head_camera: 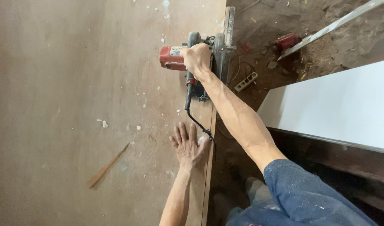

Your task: The person uses a circular saw to cut a large sheet of plywood. Then they measure and mark the sheet with a tape measure, square, and pencil, and finally position a long white trim piece along the marked line.

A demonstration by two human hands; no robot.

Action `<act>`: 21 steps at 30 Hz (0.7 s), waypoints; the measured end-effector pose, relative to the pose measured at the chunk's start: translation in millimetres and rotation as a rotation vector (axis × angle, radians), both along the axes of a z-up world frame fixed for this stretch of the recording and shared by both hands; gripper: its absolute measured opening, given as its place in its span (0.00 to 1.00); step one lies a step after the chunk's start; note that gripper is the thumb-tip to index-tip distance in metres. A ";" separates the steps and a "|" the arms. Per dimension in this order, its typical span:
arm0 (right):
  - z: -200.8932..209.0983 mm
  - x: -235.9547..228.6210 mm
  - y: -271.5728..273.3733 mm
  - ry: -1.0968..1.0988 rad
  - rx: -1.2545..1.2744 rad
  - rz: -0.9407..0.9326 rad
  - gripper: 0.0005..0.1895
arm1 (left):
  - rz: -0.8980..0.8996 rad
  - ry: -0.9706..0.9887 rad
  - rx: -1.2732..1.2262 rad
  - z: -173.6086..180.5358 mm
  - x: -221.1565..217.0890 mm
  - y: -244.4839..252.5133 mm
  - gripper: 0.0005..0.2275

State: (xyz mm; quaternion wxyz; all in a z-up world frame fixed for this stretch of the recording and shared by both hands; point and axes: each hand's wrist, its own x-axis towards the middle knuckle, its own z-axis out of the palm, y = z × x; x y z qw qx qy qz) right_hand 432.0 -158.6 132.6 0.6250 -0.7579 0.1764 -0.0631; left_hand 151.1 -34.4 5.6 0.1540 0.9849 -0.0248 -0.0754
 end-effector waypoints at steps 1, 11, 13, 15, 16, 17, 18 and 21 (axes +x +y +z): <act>0.9 4.5 -0.4 -0.006 -0.018 0.000 0.14 | -0.001 -0.006 -0.003 -0.4 -1.5 1.0 0.38; -2.4 55.9 -16.3 0.005 0.001 0.000 0.13 | -0.012 0.105 0.079 -1.0 4.5 -0.6 0.38; -1.7 65.1 -19.4 -0.016 0.003 -0.005 0.13 | 0.016 0.260 0.092 0.1 4.6 -1.0 0.38; -0.6 76.5 -21.6 -0.037 -0.006 -0.005 0.12 | 0.011 0.217 0.080 -0.8 8.2 0.0 0.38; -1.3 80.2 -22.9 -0.033 -0.008 -0.010 0.13 | 0.009 0.200 0.074 -1.3 7.1 -0.3 0.38; -2.0 84.2 -23.9 -0.030 -0.011 -0.016 0.13 | -0.001 0.117 0.064 -2.1 6.3 -0.2 0.38; -3.0 87.8 -25.1 -0.026 -0.014 -0.021 0.13 | -0.012 0.034 0.054 -3.0 4.7 -0.1 0.38; -6.6 102.0 -29.2 -0.058 -0.033 -0.018 0.12 | -0.013 -0.019 0.047 -8.5 4.8 1.6 0.37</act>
